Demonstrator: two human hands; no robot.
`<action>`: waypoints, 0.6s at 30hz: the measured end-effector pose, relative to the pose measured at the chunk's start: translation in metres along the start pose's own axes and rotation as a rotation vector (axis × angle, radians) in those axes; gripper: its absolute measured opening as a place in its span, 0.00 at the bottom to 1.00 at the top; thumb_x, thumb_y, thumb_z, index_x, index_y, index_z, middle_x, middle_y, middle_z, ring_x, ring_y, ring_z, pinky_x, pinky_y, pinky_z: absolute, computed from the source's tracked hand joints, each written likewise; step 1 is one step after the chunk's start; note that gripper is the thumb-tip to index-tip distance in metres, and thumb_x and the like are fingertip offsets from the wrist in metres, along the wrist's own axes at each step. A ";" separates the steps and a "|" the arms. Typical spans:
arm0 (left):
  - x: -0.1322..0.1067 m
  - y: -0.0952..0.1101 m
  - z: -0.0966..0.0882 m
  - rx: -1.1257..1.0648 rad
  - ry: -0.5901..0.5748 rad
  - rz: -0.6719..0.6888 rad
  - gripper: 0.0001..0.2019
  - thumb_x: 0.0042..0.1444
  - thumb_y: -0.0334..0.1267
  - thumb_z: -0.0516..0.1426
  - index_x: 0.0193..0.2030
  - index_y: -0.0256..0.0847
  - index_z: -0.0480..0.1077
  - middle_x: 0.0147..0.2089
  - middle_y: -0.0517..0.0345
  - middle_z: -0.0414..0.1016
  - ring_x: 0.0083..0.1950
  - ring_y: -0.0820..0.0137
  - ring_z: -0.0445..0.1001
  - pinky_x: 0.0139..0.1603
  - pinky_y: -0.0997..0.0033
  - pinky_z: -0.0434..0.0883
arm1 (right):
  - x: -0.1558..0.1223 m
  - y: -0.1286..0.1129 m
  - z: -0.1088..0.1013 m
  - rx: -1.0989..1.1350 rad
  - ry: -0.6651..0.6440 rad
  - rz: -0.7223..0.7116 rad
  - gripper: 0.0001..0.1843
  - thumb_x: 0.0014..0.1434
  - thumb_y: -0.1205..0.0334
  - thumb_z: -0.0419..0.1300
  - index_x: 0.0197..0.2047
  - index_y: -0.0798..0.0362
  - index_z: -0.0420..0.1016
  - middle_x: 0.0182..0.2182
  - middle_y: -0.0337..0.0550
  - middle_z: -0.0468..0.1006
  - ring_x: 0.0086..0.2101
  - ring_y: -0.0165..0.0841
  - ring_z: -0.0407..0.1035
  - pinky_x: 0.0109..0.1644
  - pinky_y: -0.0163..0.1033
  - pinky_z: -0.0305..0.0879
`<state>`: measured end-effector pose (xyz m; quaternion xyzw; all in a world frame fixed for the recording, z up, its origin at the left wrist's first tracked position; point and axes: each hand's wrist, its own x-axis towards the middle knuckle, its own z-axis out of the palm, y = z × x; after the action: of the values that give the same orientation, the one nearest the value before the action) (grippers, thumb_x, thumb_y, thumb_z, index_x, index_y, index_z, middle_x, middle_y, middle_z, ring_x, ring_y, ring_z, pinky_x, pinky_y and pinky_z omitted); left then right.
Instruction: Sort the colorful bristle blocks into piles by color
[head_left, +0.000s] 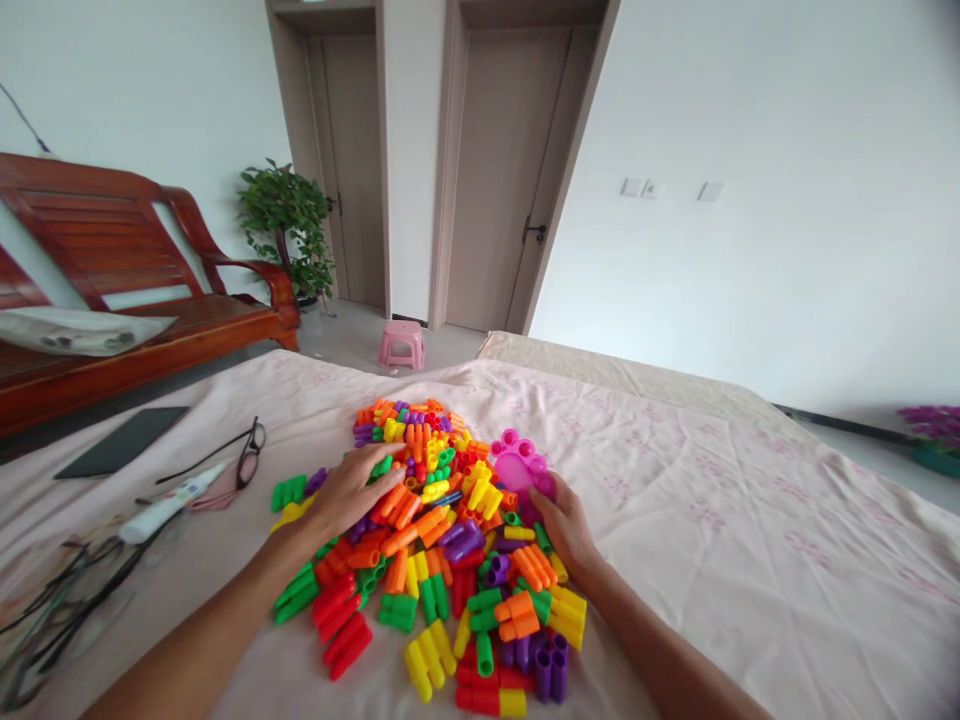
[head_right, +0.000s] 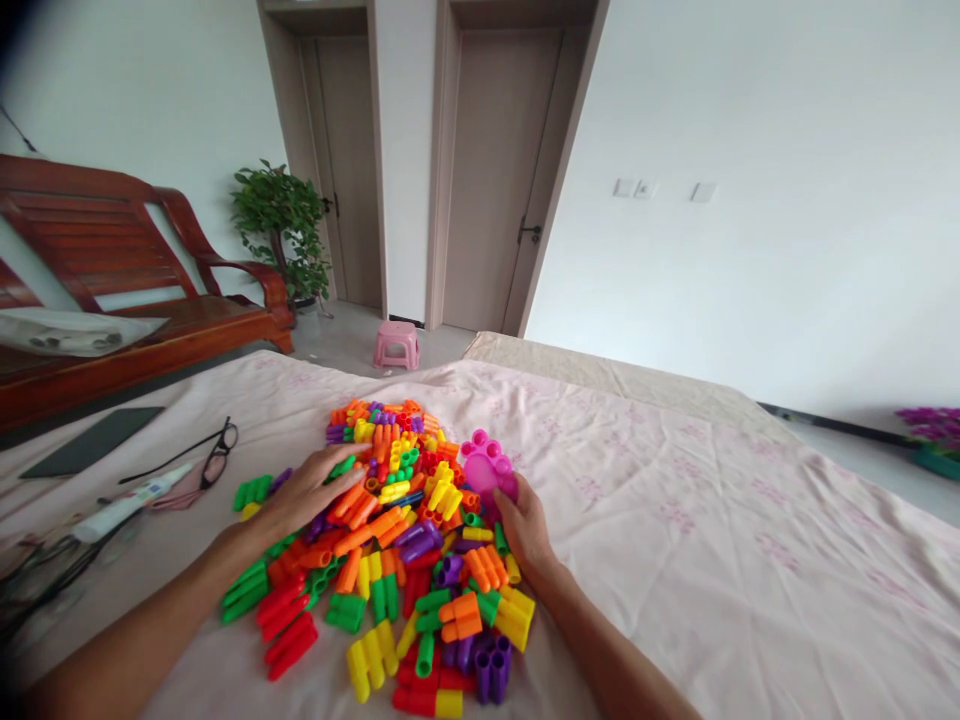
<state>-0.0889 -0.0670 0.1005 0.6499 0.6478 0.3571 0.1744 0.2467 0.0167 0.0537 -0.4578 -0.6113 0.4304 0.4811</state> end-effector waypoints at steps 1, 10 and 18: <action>-0.004 0.007 0.002 0.002 -0.001 0.029 0.26 0.60 0.55 0.54 0.60 0.45 0.71 0.64 0.51 0.71 0.66 0.57 0.66 0.70 0.51 0.60 | -0.002 -0.005 0.003 -0.024 -0.018 -0.029 0.16 0.56 0.52 0.62 0.43 0.54 0.76 0.36 0.45 0.81 0.35 0.37 0.72 0.36 0.37 0.69; -0.004 0.001 -0.036 -0.321 0.104 0.010 0.26 0.62 0.56 0.51 0.59 0.41 0.72 0.63 0.49 0.72 0.65 0.57 0.69 0.65 0.59 0.66 | 0.030 -0.031 0.014 0.041 -0.086 -0.051 0.15 0.54 0.53 0.63 0.41 0.54 0.73 0.29 0.42 0.80 0.26 0.34 0.71 0.29 0.36 0.67; 0.082 -0.072 -0.028 -0.161 0.265 -0.159 0.27 0.58 0.56 0.48 0.51 0.39 0.74 0.58 0.48 0.77 0.62 0.57 0.71 0.66 0.60 0.63 | 0.103 -0.014 0.037 0.165 -0.032 0.109 0.14 0.42 0.57 0.62 0.33 0.55 0.72 0.23 0.42 0.79 0.21 0.32 0.69 0.23 0.35 0.63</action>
<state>-0.1681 0.0132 0.0896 0.5279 0.6839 0.4753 0.1666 0.1958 0.1108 0.0811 -0.4424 -0.5556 0.5121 0.4830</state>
